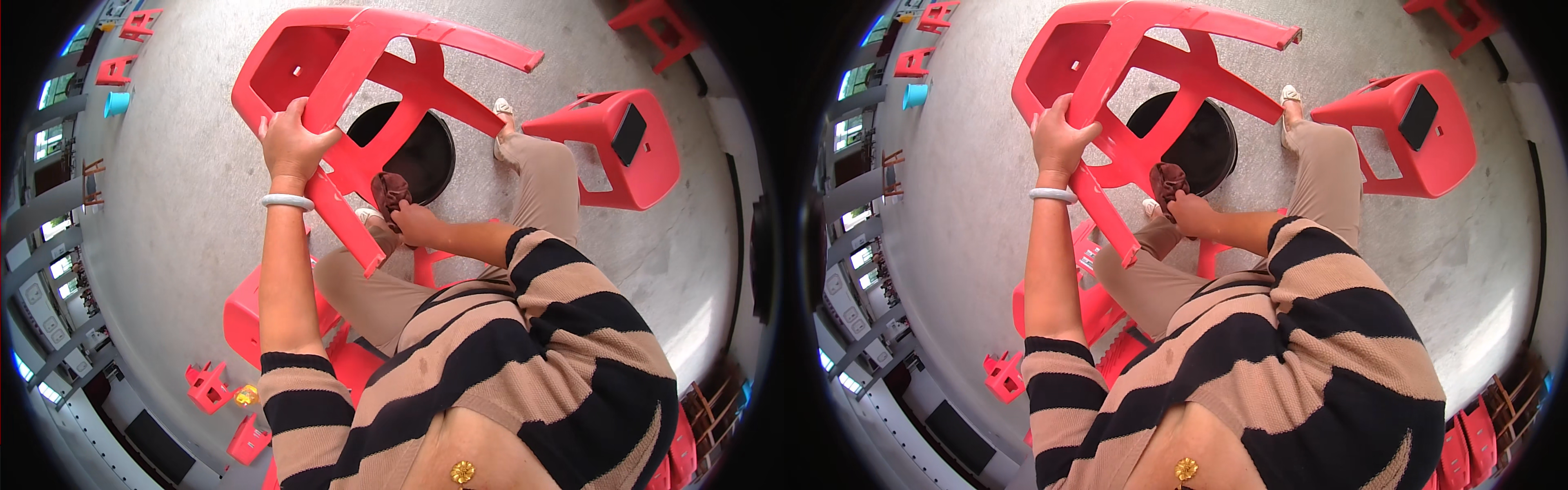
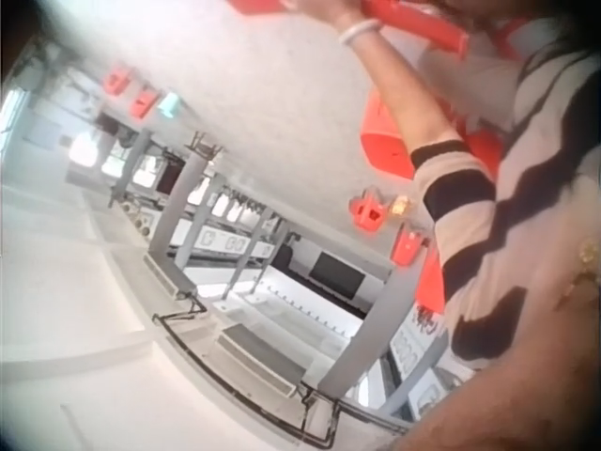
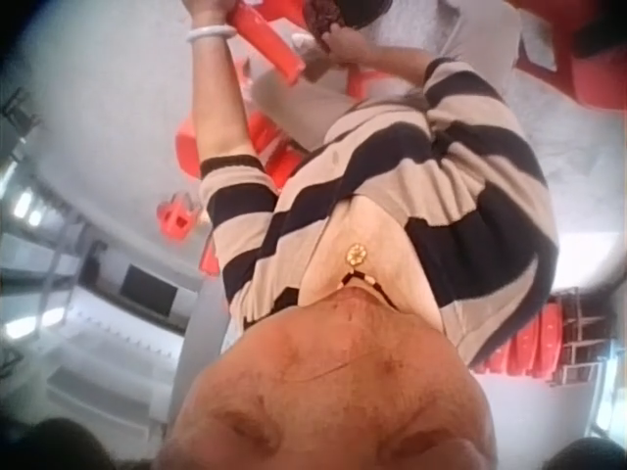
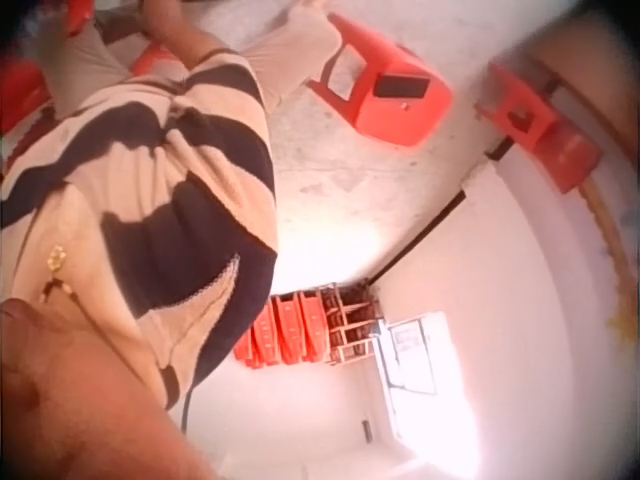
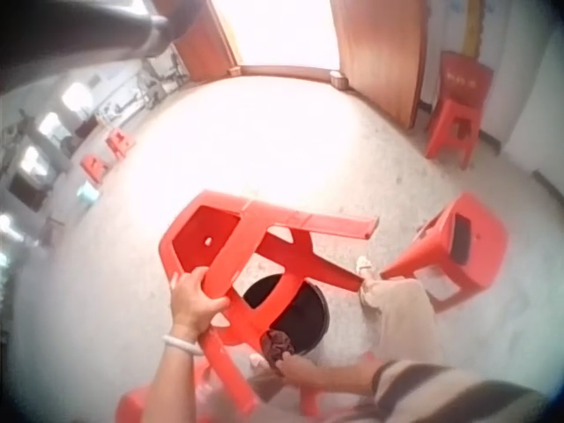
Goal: Cleaning and wiping red plastic chairs with a cloth.
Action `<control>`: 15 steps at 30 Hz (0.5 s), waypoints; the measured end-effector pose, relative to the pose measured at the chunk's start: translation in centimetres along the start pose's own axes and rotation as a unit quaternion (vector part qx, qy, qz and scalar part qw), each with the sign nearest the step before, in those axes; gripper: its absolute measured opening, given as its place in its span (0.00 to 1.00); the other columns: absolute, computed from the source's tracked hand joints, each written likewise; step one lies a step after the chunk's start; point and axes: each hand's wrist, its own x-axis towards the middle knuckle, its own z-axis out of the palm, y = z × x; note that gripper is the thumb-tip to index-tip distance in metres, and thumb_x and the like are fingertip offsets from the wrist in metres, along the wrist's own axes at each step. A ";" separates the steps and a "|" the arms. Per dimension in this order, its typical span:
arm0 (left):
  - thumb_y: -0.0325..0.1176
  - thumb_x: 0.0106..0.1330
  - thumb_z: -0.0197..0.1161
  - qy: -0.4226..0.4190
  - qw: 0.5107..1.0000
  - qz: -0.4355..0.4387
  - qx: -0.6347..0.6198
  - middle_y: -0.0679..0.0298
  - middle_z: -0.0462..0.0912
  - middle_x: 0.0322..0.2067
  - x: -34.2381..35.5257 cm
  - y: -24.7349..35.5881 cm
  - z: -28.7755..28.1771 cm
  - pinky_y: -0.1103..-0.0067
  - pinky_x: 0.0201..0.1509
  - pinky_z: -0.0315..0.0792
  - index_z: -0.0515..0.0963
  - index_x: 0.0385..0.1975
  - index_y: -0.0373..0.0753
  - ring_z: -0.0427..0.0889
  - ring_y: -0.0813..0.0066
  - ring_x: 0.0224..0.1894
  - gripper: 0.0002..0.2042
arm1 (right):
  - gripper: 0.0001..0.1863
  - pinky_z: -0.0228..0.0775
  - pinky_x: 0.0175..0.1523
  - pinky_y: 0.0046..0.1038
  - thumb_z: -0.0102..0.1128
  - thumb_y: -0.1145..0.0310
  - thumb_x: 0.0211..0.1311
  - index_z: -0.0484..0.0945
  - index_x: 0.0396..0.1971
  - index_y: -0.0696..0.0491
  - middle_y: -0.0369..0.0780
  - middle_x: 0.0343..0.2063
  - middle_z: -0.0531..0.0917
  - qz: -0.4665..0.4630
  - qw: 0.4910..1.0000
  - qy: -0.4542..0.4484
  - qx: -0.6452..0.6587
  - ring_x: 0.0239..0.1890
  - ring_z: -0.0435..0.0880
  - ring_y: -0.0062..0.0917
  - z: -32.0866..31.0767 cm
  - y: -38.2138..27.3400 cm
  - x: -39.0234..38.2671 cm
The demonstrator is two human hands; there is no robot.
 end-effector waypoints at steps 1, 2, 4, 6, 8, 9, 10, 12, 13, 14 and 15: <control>0.49 0.46 0.68 0.004 1.000 0.001 -0.001 0.59 0.86 0.39 0.0 -0.1 0.1 0.52 0.74 0.54 0.79 0.51 0.41 0.82 0.57 0.48 0.30 | 0.16 0.78 0.46 0.43 0.68 0.63 0.51 0.81 0.39 0.55 0.51 0.41 0.79 -0.008 1.000 -0.017 -0.001 0.42 0.84 0.45 0.0 0.2 -1.0; 0.48 0.45 0.68 0.011 1.000 0.005 -0.002 0.58 0.86 0.39 -0.1 -0.4 0.2 0.53 0.74 0.54 0.79 0.51 0.41 0.82 0.57 0.48 0.30 | 0.18 0.78 0.47 0.45 0.69 0.60 0.50 0.81 0.40 0.53 0.51 0.42 0.78 -0.016 0.999 -0.034 -0.001 0.42 0.84 0.46 -0.2 0.6 -1.5; 0.48 0.45 0.68 0.019 1.000 0.010 -0.003 0.58 0.86 0.39 -0.2 -0.7 0.4 0.53 0.75 0.54 0.79 0.51 0.41 0.82 0.57 0.48 0.31 | 0.21 0.77 0.49 0.45 0.70 0.58 0.48 0.82 0.42 0.51 0.51 0.43 0.79 -0.011 0.997 -0.079 0.002 0.43 0.84 0.46 -0.9 1.8 -2.2; 0.48 0.45 0.68 0.020 1.000 0.014 -0.015 0.58 0.86 0.39 -0.4 -1.1 0.6 0.54 0.74 0.55 0.80 0.51 0.41 0.82 0.57 0.47 0.31 | 0.23 0.77 0.50 0.45 0.71 0.55 0.47 0.83 0.44 0.48 0.51 0.44 0.79 -0.003 0.992 -0.125 0.007 0.44 0.84 0.47 -1.9 3.2 -2.0; 0.48 0.44 0.68 0.022 0.999 0.023 -0.022 0.58 0.86 0.39 -0.3 -1.2 0.7 0.54 0.74 0.55 0.80 0.51 0.41 0.82 0.57 0.47 0.30 | 0.26 0.77 0.52 0.43 0.70 0.52 0.46 0.84 0.48 0.44 0.50 0.44 0.82 -0.027 0.990 -0.128 0.057 0.47 0.83 0.46 -4.0 5.3 -0.3; 0.48 0.44 0.68 0.023 0.999 0.020 -0.022 0.58 0.86 0.39 -1.0 -2.1 0.5 0.54 0.74 0.55 0.80 0.50 0.41 0.82 0.57 0.47 0.30 | 0.27 0.77 0.52 0.41 0.68 0.51 0.48 0.85 0.50 0.44 0.49 0.42 0.84 -0.018 0.991 -0.109 0.070 0.48 0.83 0.45 -6.3 4.2 0.8; 0.48 0.44 0.68 0.022 0.999 0.018 -0.023 0.58 0.86 0.39 -1.0 -2.0 0.4 0.54 0.74 0.55 0.80 0.50 0.41 0.82 0.57 0.47 0.30 | 0.27 0.76 0.53 0.41 0.67 0.50 0.48 0.85 0.50 0.44 0.49 0.42 0.84 -0.004 0.995 -0.064 0.073 0.48 0.83 0.45 -7.8 4.8 1.9; 0.48 0.44 0.68 0.030 0.999 0.016 -0.011 0.58 0.86 0.39 -1.1 -2.3 0.1 0.54 0.74 0.55 0.81 0.50 0.41 0.82 0.57 0.47 0.30 | 0.28 0.74 0.57 0.41 0.67 0.49 0.48 0.84 0.51 0.42 0.51 0.46 0.81 0.031 0.995 -0.045 0.078 0.52 0.81 0.45 -11.7 4.7 5.1; 0.48 0.44 0.68 0.029 0.999 0.024 -0.019 0.58 0.86 0.39 -0.3 -1.4 0.6 0.54 0.74 0.55 0.81 0.50 0.41 0.82 0.57 0.47 0.30 | 0.28 0.74 0.58 0.41 0.67 0.49 0.48 0.84 0.51 0.41 0.50 0.47 0.81 0.031 0.997 0.020 0.069 0.52 0.82 0.45 -12.8 7.3 6.5; 0.48 0.42 0.68 0.030 0.999 0.017 -0.012 0.58 0.86 0.38 -0.5 -1.9 0.7 0.55 0.74 0.56 0.81 0.50 0.41 0.82 0.58 0.47 0.32 | 0.27 0.74 0.59 0.42 0.67 0.49 0.48 0.84 0.51 0.41 0.50 0.50 0.79 0.054 0.997 0.027 0.038 0.53 0.81 0.46 -14.5 7.3 8.1; 0.49 0.41 0.68 0.031 0.999 0.021 -0.013 0.58 0.86 0.37 -0.1 -1.5 1.1 0.55 0.74 0.56 0.81 0.51 0.41 0.83 0.59 0.46 0.33 | 0.28 0.76 0.58 0.41 0.68 0.49 0.48 0.84 0.50 0.43 0.51 0.51 0.79 0.070 0.995 0.068 -0.021 0.53 0.81 0.47 -15.9 8.9 9.5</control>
